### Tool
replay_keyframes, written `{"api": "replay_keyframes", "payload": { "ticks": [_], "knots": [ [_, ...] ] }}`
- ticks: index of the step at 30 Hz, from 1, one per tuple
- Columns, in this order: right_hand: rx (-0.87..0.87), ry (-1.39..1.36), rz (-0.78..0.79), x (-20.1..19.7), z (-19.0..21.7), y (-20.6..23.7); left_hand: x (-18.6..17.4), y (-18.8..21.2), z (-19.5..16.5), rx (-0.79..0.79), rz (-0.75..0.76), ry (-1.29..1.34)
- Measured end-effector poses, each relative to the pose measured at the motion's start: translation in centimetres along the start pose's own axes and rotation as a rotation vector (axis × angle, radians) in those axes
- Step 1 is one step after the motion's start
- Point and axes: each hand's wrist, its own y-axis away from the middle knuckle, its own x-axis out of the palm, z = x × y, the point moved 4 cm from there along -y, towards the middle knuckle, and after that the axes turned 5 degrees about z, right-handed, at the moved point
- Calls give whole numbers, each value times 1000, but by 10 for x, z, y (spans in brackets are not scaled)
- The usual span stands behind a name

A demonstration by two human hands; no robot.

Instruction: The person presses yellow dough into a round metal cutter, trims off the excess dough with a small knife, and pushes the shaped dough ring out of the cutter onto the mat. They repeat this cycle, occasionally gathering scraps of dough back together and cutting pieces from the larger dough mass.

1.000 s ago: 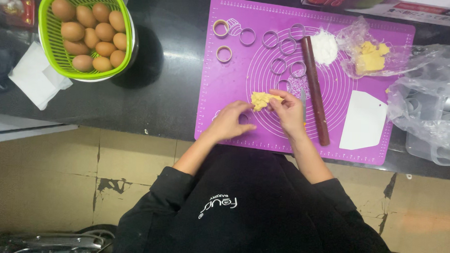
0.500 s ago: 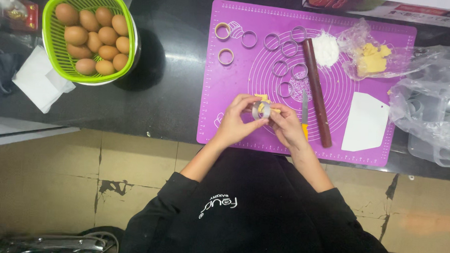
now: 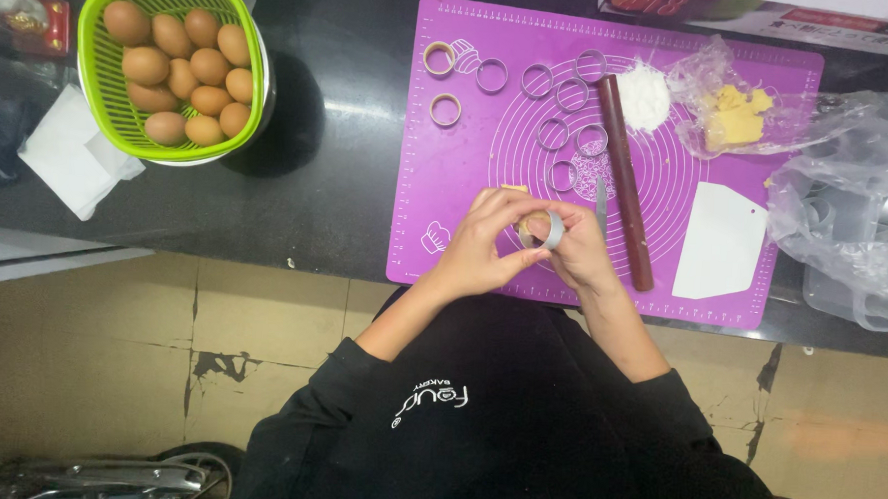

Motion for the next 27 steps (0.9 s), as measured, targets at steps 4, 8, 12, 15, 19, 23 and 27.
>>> {"api": "replay_keyframes", "payload": {
  "ticks": [4, 8, 12, 15, 19, 23, 27],
  "knots": [
    [-5, 34, 28, 4, 4, -1, 1, 0, 3, -27, -5, 37],
    [-28, 121, -11, 2, 5, -2, 1, 0, 2, -8, 30, 29],
    [-42, 220, -32, -1, 9, -2, 0, -2, 3, -15, 8, 56],
    [-63, 228, -30, 2, 11, -1, -2, -4, 1, 3, 41, 46],
    [-30, 262, -43, 3, 12, -1, -7, -6, -1, -10, 120, 11],
    [-31, 185, 4, 5, 11, -3, -10, -10, -3, 9, 103, -6],
    [-35, 225, -8, 6, 12, -3, -9, -11, -1, 17, 89, 34]
  ]
}}
